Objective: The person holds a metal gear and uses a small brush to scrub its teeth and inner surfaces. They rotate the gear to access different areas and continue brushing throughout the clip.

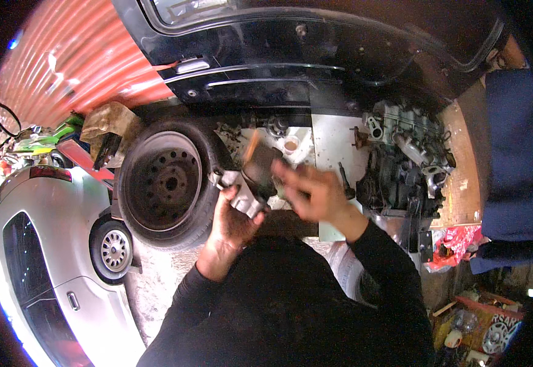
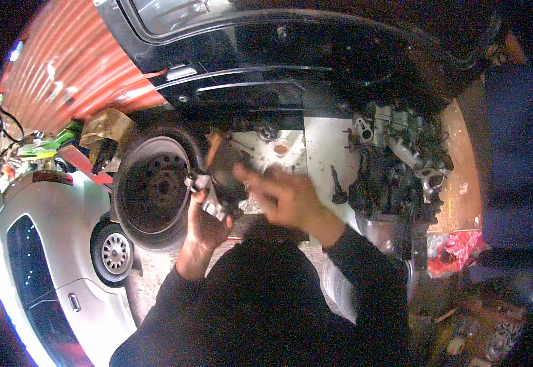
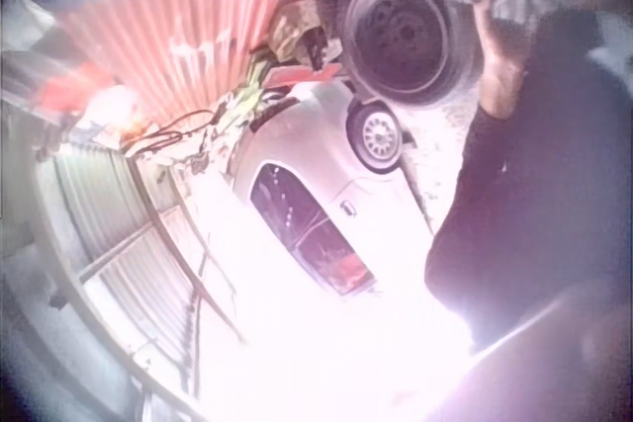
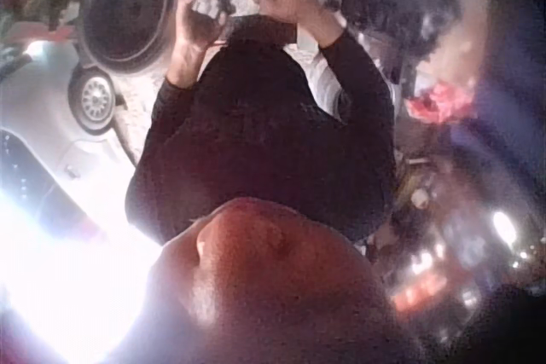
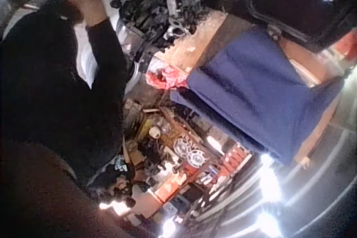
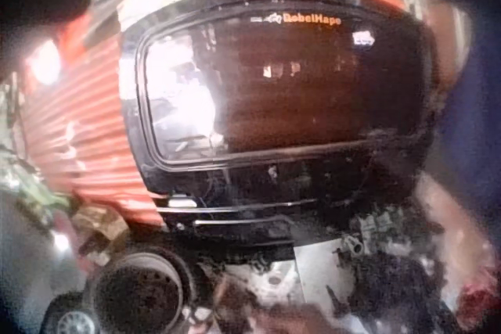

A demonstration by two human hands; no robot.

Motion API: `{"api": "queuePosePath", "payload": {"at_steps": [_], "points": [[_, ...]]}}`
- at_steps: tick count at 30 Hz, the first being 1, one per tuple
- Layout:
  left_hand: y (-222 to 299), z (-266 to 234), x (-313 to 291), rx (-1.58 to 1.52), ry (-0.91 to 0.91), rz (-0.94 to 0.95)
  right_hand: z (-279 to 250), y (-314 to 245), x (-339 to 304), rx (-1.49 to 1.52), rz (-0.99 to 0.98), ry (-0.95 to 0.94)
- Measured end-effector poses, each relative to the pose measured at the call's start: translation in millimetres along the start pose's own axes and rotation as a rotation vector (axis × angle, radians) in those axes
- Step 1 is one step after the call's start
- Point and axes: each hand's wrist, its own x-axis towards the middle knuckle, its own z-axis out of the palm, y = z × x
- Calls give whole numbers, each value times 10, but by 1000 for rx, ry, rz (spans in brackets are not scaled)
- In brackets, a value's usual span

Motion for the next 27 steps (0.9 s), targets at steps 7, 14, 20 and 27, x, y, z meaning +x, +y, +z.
{"api": "queuePosePath", "payload": {"at_steps": [7,14,20,27], "points": [[-167,-124,2,101,62,-3,-52,237,-216,52,177,54],[-470,-160,-51,407,154,127,-84,947,-817,258,590,127],[-745,-360,-6,274,192,53,702,1416,-1795,145,1014,-58],[-815,-373,132,240,323,103,1524,1857,-1996,61,1057,-141]]}}
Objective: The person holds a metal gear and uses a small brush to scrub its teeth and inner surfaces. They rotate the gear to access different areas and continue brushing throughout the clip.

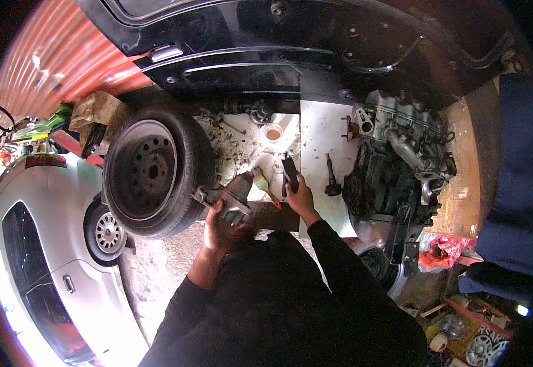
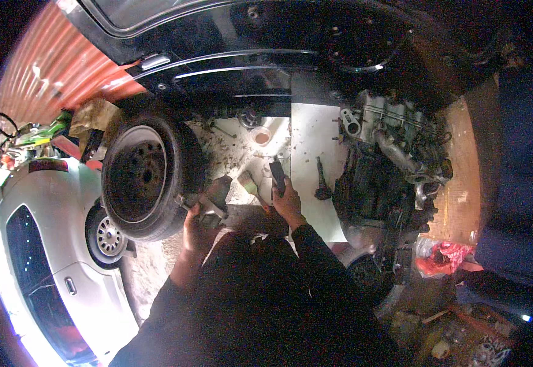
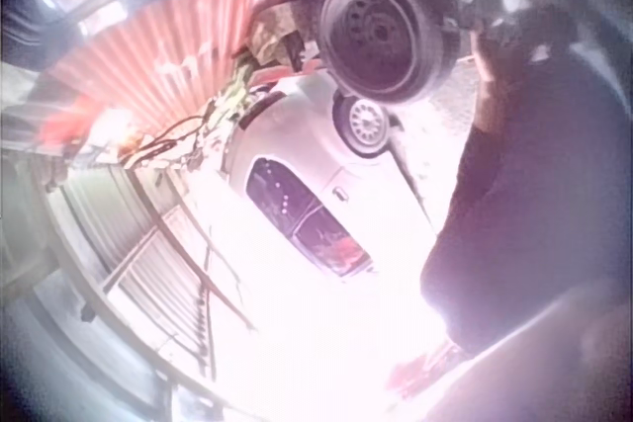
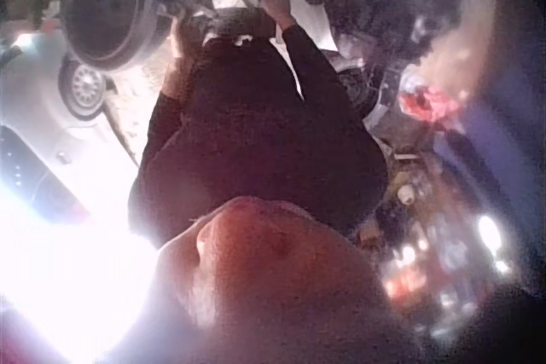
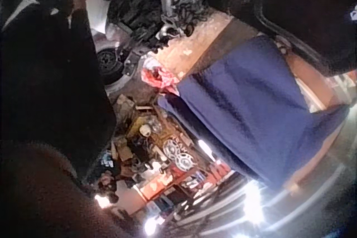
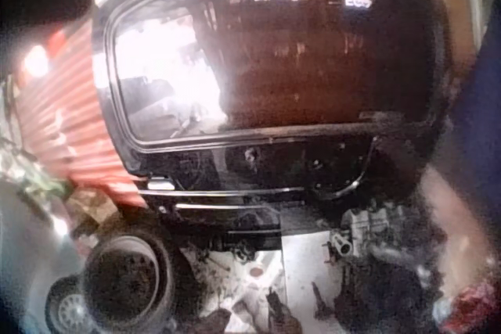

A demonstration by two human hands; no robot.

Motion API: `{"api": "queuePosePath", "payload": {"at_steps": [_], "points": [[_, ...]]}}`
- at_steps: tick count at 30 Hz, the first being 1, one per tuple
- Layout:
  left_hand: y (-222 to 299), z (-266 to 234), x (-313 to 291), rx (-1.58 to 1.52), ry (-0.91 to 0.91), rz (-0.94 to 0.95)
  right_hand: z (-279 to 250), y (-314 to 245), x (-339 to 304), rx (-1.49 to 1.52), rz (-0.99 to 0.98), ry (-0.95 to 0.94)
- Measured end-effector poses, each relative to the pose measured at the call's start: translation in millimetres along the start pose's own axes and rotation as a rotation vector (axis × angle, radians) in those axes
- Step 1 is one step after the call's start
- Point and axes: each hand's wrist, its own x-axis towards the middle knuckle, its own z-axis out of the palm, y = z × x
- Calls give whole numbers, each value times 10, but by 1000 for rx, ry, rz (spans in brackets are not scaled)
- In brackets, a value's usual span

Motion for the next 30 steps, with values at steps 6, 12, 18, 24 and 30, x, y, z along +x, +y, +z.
{"api": "queuePosePath", "payload": {"at_steps": [6,12,18,24,30], "points": [[-64,-385,540,70,45,102,458,-132,114,-64,-94,41],[-89,-781,883,162,52,3,588,-171,86,-290,-69,129],[-153,-686,1033,143,-21,-15,180,-627,-234,1168,400,-422],[-85,-231,1107,777,-308,346,-366,-1374,-526,1265,231,-291],[79,-219,1521,986,-451,375,-593,-1123,366,1023,116,366]]}}
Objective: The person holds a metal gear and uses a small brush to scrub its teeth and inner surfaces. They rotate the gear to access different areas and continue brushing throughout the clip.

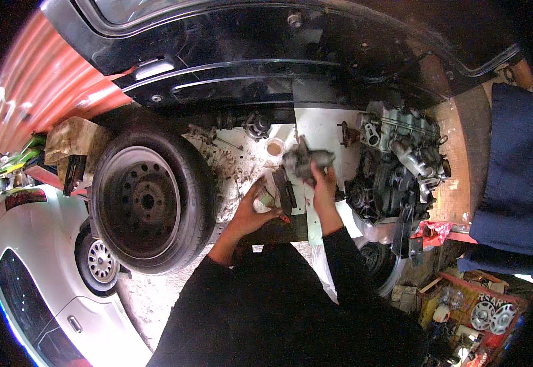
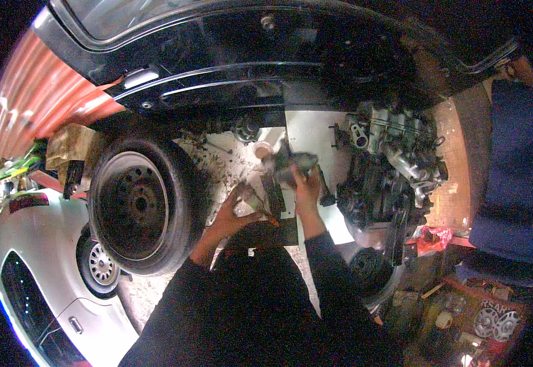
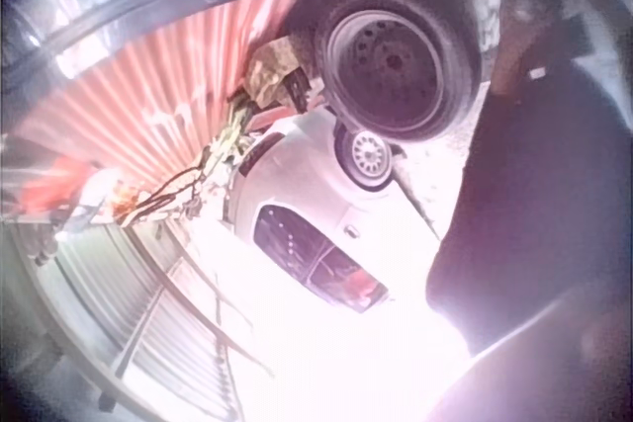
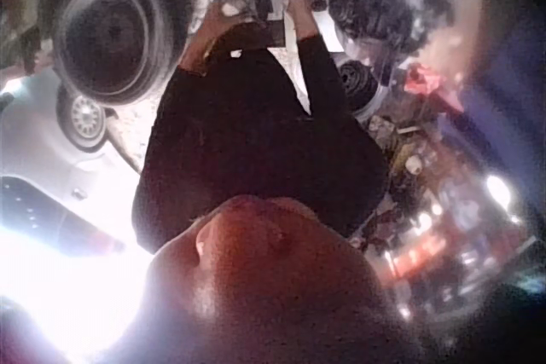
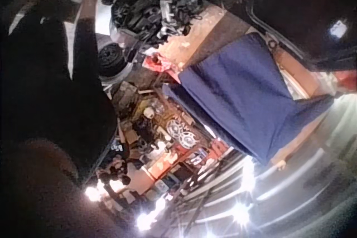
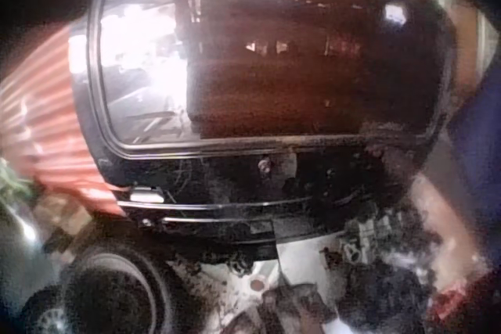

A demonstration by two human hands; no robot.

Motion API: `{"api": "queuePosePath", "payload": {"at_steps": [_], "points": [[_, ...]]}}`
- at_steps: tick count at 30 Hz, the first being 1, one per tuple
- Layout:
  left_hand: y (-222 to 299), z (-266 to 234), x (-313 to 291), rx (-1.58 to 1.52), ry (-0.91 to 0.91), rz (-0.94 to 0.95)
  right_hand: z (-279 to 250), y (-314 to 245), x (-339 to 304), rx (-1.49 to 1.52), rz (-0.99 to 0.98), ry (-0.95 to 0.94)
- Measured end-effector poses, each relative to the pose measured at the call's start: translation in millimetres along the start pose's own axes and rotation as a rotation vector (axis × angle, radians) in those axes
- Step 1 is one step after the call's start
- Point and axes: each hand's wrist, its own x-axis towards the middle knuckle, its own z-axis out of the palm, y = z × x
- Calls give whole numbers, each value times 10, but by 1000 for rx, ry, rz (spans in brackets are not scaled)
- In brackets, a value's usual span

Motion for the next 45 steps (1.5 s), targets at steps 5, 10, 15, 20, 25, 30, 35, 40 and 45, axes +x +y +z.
{"api": "queuePosePath", "payload": {"at_steps": [5,10,15,20,25,30,35,40,45], "points": [[-604,-328,-701,-207,-74,-367,-35,535,1603,-191,-344,217],[-854,-375,-1405,-41,219,-444,339,711,1789,-821,-461,313],[-924,-285,-1829,-127,364,-495,549,1024,1959,-839,-495,284],[-975,-164,-2082,-122,404,-536,725,1143,2008,-891,-498,209],[-1002,-161,-1962,-62,337,-491,479,1070,1833,-799,-478,65],[-1149,-198,-1735,-45,226,-492,-645,1154,1190,-804,-405,206],[-1062,-183,-1424,28,104,-442,-1087,910,289,-1409,-265,187],[-1192,-205,-1220,25,-13,-370,-1156,647,289,-1562,-26,82],[-982,-226,-1107,17,-47,-379,-1411,770,474,-1688,-34,-123]]}}
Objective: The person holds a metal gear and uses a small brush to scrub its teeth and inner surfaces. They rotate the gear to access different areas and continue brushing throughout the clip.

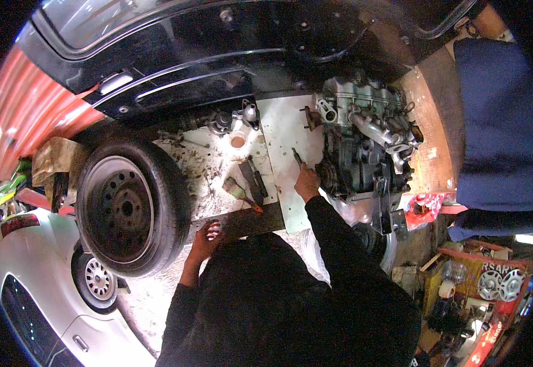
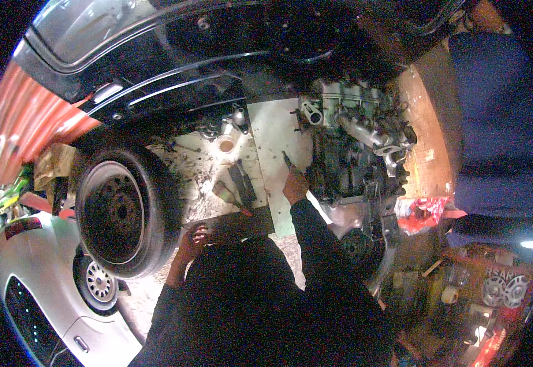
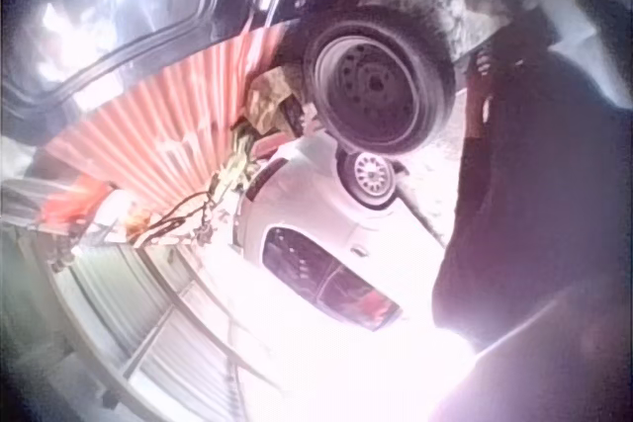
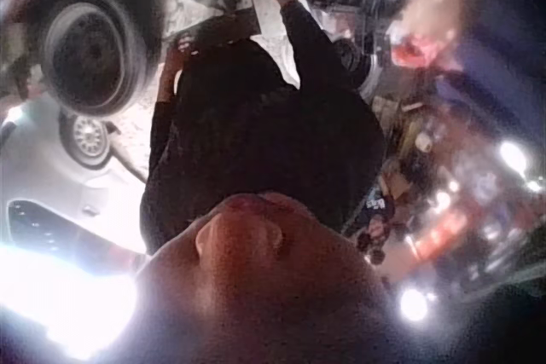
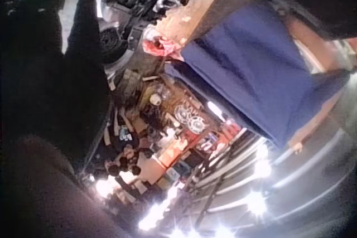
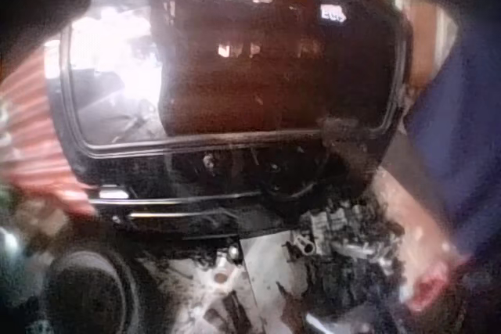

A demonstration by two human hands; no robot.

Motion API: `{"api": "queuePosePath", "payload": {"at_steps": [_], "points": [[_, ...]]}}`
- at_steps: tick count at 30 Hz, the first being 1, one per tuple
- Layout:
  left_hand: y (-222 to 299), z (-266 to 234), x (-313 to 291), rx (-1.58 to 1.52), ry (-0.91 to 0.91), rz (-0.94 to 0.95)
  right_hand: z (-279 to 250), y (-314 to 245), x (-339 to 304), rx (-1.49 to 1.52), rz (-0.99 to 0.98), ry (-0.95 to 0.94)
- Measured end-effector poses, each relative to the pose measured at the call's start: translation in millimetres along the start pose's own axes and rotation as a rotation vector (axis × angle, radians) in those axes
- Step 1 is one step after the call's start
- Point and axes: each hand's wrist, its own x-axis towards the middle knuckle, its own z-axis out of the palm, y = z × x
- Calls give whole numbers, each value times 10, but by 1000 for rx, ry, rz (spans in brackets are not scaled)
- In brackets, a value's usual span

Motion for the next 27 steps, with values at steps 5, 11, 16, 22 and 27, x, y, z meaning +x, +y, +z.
{"api": "queuePosePath", "payload": {"at_steps": [5,11,16,22,27], "points": [[-39,-62,-159,-37,90,83,34,35,46,89,-49,-2],[-106,-70,-300,-89,128,67,-121,39,-75,473,46,-25],[210,-79,-322,289,167,195,-687,-115,-609,981,95,-491],[1384,212,-130,907,135,753,-1251,-827,-1196,877,-262,-820],[1627,314,85,1069,-163,607,-1288,-1277,-1396,650,-565,-638]]}}
